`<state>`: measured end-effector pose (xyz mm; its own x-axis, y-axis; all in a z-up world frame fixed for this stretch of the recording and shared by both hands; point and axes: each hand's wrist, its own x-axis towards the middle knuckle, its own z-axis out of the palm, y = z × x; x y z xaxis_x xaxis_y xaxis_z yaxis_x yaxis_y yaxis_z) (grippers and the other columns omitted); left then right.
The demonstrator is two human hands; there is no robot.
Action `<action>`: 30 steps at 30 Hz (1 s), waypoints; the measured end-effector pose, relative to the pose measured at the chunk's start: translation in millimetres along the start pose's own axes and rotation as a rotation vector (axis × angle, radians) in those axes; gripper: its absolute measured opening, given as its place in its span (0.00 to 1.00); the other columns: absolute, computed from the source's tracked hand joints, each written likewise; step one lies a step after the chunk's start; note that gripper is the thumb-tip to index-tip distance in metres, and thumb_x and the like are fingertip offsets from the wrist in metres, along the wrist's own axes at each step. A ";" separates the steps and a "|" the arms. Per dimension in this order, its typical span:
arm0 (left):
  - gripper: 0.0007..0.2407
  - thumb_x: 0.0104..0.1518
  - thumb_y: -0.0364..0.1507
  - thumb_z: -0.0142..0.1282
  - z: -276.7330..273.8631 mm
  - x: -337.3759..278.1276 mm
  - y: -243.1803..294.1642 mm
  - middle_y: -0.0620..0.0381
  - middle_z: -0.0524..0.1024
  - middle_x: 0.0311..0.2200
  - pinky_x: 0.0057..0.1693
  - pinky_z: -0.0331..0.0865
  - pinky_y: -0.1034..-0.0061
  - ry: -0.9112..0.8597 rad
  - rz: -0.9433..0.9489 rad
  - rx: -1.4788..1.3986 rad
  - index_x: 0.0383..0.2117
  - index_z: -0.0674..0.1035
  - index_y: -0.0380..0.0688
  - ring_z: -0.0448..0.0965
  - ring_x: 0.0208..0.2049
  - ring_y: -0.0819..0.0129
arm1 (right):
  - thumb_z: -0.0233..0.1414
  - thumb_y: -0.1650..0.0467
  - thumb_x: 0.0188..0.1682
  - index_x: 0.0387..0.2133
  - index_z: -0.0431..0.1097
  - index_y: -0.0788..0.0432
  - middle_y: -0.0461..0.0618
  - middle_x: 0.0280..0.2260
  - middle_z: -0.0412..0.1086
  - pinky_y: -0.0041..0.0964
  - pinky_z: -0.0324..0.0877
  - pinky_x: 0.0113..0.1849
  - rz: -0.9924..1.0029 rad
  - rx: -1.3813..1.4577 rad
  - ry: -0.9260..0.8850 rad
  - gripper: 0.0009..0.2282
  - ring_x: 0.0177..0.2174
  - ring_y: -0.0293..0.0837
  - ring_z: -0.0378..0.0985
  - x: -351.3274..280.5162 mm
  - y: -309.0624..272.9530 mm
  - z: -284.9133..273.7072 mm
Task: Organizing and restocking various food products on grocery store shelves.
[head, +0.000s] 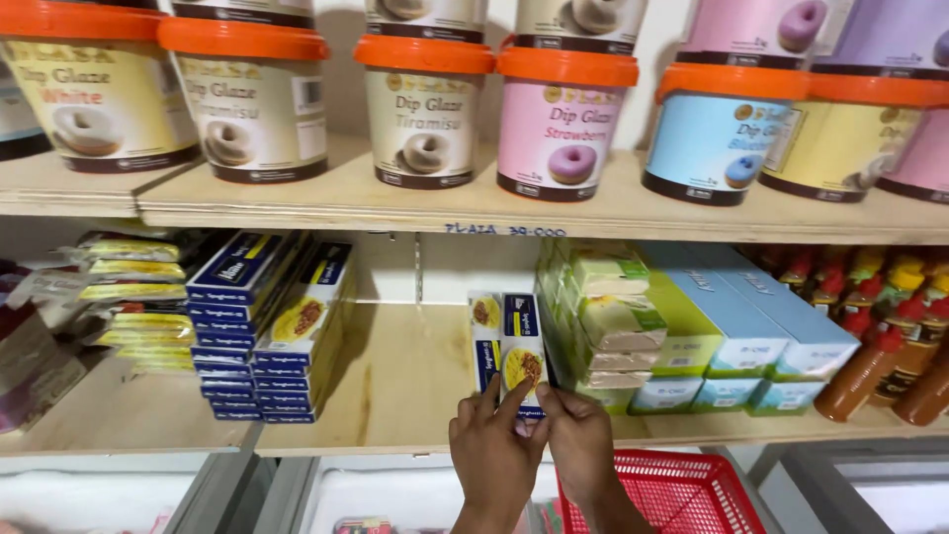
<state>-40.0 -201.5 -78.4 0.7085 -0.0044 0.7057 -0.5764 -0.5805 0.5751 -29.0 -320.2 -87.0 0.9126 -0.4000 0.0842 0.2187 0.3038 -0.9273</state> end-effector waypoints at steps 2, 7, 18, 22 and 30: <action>0.25 0.40 0.35 0.70 6.1 -3.0 5.5 0.47 0.75 0.56 0.49 0.63 0.58 -0.047 0.002 0.016 0.51 0.82 0.58 0.72 0.45 0.52 | 0.53 0.68 0.52 0.39 0.78 0.69 0.51 0.24 0.77 0.34 0.74 0.27 0.030 -0.053 0.018 0.14 0.21 0.40 0.77 0.4 1.8 -13.4; 0.21 0.45 0.31 0.64 28.7 -9.6 8.4 0.47 0.74 0.56 0.49 0.62 0.61 -0.113 0.031 0.183 0.51 0.82 0.59 0.71 0.46 0.54 | 0.55 0.65 0.55 0.39 0.82 0.67 0.61 0.20 0.72 0.38 0.68 0.25 -0.192 -0.686 0.037 0.15 0.20 0.42 0.69 -6.1 -0.8 -34.9; 0.23 0.51 0.33 0.55 33.4 9.3 4.6 0.49 0.75 0.52 0.49 0.59 0.58 -0.215 0.106 0.287 0.57 0.76 0.50 0.69 0.46 0.51 | 0.60 0.66 0.44 0.22 0.67 0.61 0.56 0.20 0.75 0.47 0.73 0.28 -0.454 -1.028 0.214 0.12 0.22 0.55 0.80 -0.3 -2.9 -38.4; 0.22 0.54 0.33 0.54 27.6 21.8 8.2 0.53 0.76 0.49 0.51 0.59 0.59 -0.329 0.067 0.331 0.58 0.75 0.52 0.68 0.49 0.53 | 0.61 0.65 0.44 0.20 0.68 0.61 0.57 0.19 0.74 0.49 0.72 0.30 -0.339 -1.085 0.226 0.13 0.22 0.57 0.79 2.9 -3.1 -34.2; 0.21 0.51 0.30 0.57 13.8 9.4 -24.4 0.56 0.76 0.51 0.48 0.66 0.62 0.081 0.047 0.004 0.55 0.77 0.54 0.77 0.48 0.62 | 0.60 0.63 0.44 0.16 0.67 0.62 0.56 0.15 0.70 0.48 0.70 0.26 -0.504 -1.089 0.219 0.15 0.19 0.55 0.75 -11.0 0.6 -9.0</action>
<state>-13.6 -198.7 -91.4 0.6457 0.0339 0.7628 -0.6063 -0.5846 0.5392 -42.0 -323.4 -91.8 0.7087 -0.4333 0.5568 0.0315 -0.7690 -0.6385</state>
